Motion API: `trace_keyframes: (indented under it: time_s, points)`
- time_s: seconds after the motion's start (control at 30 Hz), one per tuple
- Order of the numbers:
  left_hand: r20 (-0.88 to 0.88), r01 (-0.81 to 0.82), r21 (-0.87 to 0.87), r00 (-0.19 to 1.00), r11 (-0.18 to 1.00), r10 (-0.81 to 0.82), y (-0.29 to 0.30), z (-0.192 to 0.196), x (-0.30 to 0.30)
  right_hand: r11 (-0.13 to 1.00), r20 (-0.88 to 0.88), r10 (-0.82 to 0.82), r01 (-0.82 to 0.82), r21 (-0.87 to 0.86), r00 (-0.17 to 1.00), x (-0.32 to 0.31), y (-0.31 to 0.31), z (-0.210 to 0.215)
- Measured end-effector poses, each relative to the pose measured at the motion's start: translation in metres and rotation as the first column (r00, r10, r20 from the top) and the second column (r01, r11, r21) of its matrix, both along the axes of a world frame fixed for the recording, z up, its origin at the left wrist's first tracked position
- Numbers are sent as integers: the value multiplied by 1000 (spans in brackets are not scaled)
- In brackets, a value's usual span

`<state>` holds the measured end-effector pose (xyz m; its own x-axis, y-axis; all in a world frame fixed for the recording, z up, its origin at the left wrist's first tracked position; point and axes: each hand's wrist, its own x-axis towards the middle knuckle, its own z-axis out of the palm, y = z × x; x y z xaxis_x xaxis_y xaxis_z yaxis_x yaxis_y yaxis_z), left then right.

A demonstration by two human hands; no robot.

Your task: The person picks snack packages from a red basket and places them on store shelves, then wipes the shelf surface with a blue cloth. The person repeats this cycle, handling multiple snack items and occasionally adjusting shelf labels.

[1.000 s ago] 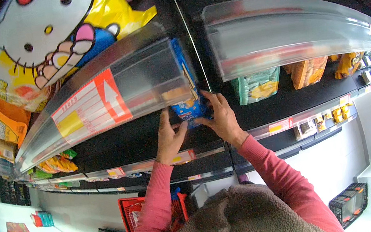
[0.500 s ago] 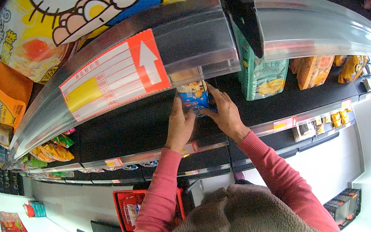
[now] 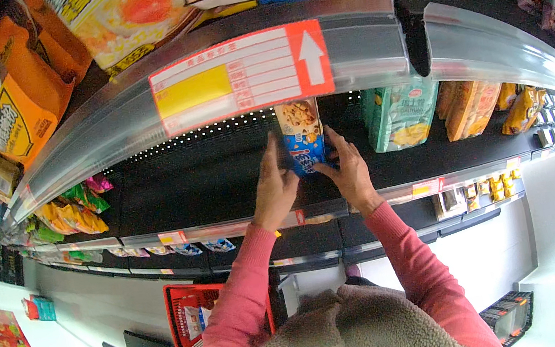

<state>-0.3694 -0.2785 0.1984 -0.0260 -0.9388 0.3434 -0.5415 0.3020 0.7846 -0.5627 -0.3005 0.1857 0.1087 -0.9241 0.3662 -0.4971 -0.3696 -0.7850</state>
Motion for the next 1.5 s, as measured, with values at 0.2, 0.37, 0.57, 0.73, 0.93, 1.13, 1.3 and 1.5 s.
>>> trace_keyframes:
  time_s: [0.2,0.37,0.57,0.73,0.93,1.13,1.3,1.5]
  points:
    - [-46,-222,-209,975,952,218,98,-19,68,996,-28,-39,36,-81,999,-10,41,18]
    - [-226,-649,45,734,759,641,228,-110,145,988,-100,147,-151,-28,984,-3,112,15]
    - [49,-778,573,345,257,937,400,-274,191,897,-63,380,-351,270,923,37,185,-18]
    - [478,-743,666,493,65,727,468,-339,172,844,-127,487,-429,321,864,52,197,-24]
    - [585,-660,728,456,-187,671,458,-340,163,821,-165,528,-451,351,833,64,212,-27]
    - [517,-574,799,506,-177,691,462,-356,173,811,-188,543,-453,369,819,67,220,-28]
    - [471,-509,853,658,-114,587,478,-349,178,803,-164,545,-454,386,822,67,222,-26]
    - [540,-488,840,706,-239,458,462,-323,185,807,-170,545,-459,372,821,67,223,-26]
